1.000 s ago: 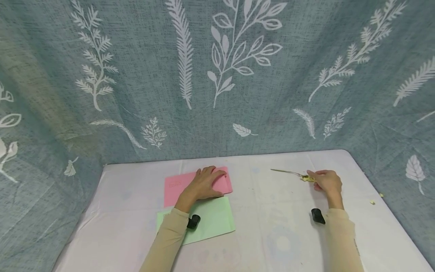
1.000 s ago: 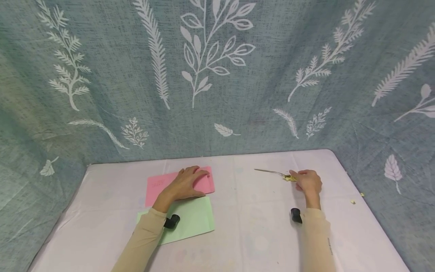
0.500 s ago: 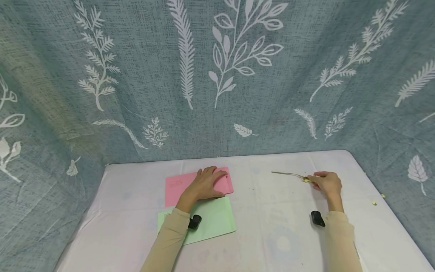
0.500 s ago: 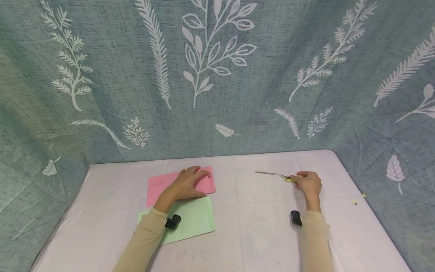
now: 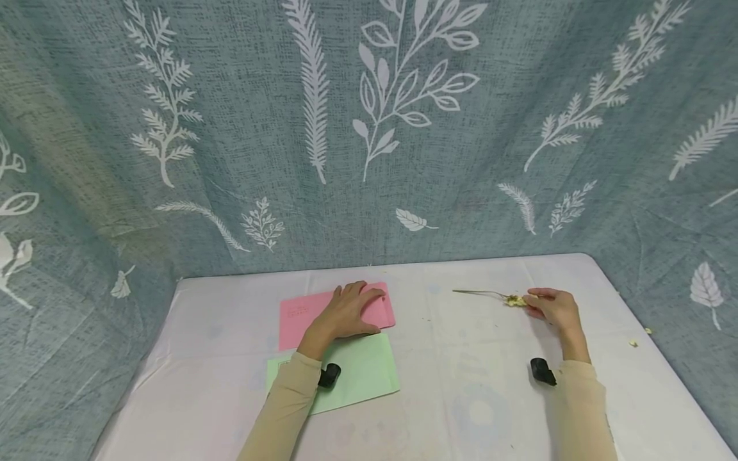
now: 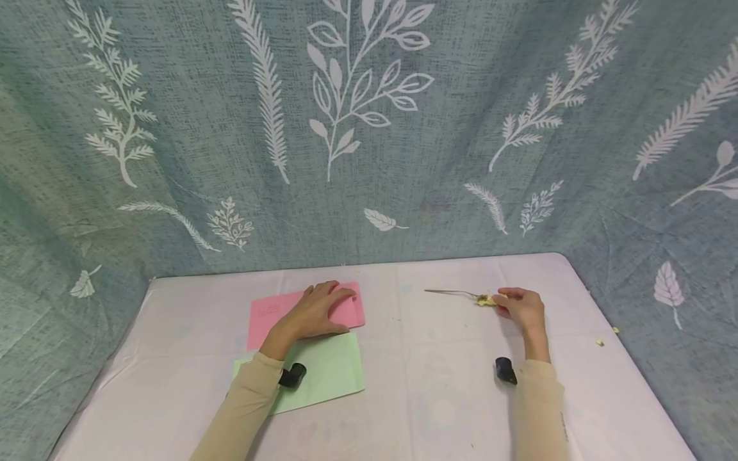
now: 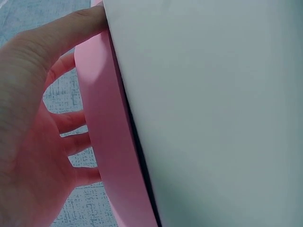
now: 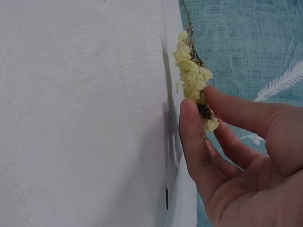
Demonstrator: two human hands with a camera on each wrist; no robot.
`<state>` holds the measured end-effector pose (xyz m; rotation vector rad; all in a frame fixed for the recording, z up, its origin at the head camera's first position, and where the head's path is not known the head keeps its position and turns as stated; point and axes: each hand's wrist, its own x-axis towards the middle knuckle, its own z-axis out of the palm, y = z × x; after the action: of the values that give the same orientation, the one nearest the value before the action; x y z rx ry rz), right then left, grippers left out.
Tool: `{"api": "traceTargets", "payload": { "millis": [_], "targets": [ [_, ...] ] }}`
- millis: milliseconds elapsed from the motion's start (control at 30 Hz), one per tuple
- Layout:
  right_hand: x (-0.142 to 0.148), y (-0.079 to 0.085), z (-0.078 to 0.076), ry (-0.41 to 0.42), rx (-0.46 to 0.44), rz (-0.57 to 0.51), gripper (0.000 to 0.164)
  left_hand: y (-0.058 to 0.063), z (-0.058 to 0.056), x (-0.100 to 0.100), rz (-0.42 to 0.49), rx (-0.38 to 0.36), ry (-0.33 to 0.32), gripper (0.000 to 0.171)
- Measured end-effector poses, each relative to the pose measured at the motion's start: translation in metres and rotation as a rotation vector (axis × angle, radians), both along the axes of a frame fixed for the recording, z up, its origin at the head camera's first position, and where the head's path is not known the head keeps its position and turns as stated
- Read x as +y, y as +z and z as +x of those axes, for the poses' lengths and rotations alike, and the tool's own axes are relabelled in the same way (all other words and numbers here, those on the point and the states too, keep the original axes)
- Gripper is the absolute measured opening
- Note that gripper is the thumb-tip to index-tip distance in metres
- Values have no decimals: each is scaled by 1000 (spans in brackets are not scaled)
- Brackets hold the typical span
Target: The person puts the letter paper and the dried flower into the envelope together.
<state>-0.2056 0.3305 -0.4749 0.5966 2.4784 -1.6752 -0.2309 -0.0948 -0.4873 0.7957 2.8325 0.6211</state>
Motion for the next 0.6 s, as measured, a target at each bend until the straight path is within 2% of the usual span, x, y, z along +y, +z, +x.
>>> {"api": "traceTargets", "payload": {
  "millis": [300,600],
  "targets": [
    [-4,0,-4,62,56,-110,46,-1,-1,0,-8,-8,2,73],
    [-20,-6,-10,85,91,-130,43,0,-1,-1,2,-7,-2,72]
  ]
}}
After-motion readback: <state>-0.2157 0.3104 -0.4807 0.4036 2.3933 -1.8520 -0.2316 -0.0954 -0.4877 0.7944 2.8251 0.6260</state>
